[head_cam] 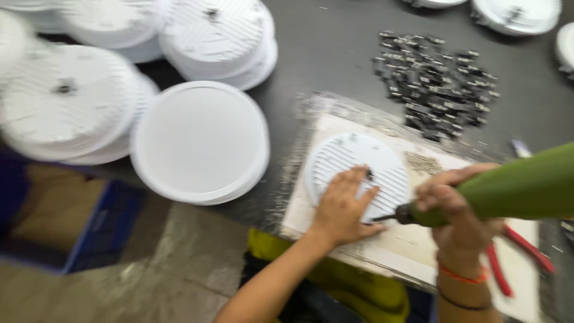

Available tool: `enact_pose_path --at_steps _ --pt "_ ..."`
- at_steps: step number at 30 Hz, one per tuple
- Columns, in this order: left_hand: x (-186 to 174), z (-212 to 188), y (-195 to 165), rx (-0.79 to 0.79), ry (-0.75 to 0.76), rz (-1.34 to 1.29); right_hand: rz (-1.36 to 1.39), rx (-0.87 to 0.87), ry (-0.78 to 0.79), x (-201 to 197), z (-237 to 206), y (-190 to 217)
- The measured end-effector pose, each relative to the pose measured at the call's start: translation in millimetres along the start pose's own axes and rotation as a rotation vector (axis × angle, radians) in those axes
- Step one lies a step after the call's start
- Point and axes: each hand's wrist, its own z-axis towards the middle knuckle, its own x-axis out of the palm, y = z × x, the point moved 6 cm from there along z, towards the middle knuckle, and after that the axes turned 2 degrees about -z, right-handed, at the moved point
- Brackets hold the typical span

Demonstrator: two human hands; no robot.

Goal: The person attaches black mounting brackets to round white LED panel light housings, driving screws with an electric screwdriver while holding each housing steady. They place finished housings onto a growing stack and pick up new housings to repeat the assembly.

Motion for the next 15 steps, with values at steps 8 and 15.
enact_pose_path --at_steps 8,15 --pt "-15 -30 20 -0.224 0.156 -0.336 0.002 -0.034 0.097 -26 -1 16" --pt "-306 -33 1 -0.288 -0.621 0.101 -0.266 -0.139 0.073 -56 -15 30"
